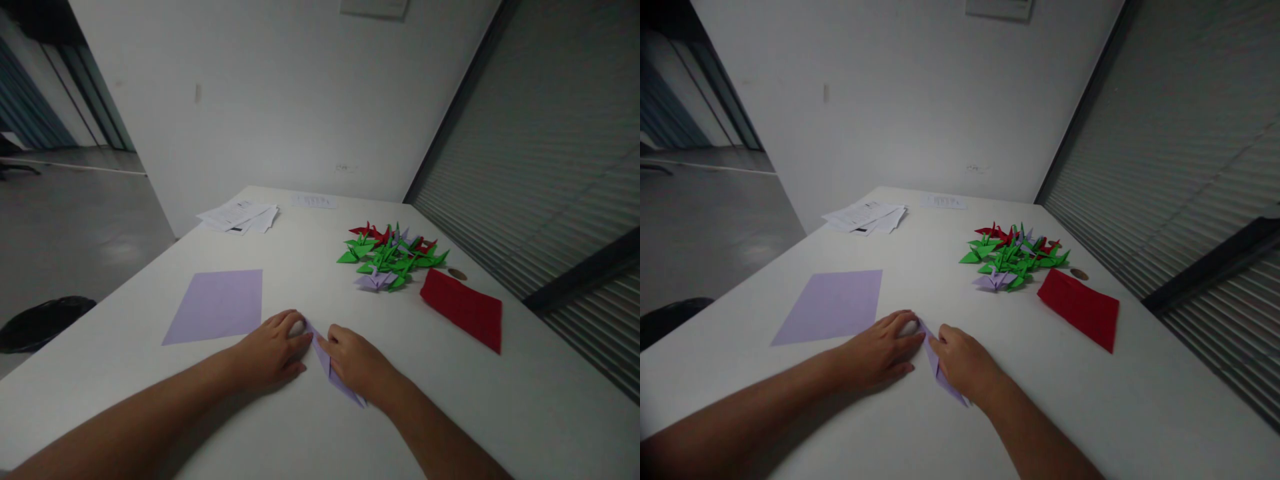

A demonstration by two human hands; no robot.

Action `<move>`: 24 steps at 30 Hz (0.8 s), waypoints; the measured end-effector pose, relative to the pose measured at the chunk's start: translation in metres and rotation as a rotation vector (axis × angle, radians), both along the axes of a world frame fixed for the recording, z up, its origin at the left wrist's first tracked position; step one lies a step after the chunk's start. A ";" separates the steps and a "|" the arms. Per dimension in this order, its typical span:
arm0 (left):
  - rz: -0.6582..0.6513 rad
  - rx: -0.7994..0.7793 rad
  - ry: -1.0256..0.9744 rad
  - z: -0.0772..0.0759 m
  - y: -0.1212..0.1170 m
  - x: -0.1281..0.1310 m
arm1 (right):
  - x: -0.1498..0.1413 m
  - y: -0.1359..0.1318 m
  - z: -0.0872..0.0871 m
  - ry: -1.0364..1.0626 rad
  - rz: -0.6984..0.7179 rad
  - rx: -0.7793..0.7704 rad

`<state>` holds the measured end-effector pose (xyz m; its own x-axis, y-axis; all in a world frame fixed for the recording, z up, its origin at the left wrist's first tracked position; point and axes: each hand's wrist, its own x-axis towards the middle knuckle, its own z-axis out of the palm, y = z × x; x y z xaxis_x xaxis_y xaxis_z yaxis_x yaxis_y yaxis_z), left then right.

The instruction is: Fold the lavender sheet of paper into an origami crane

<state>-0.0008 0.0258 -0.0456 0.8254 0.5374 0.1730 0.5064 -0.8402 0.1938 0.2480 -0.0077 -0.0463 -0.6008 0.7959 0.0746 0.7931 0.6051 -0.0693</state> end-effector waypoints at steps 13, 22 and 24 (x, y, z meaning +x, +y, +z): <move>-0.015 0.114 0.040 -0.008 -0.001 0.002 | -0.001 0.000 0.004 0.016 -0.006 -0.072; -0.038 0.109 0.039 -0.005 -0.004 0.004 | -0.003 -0.001 0.002 0.044 -0.017 -0.087; -0.049 0.106 0.050 -0.006 -0.004 0.004 | -0.003 0.000 0.002 0.053 -0.021 -0.096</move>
<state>0.0031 0.0220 -0.0517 0.8591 0.4774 0.1845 0.4714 -0.8785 0.0783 0.2453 -0.0081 -0.0447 -0.5812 0.8132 0.0285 0.7992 0.5771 -0.1681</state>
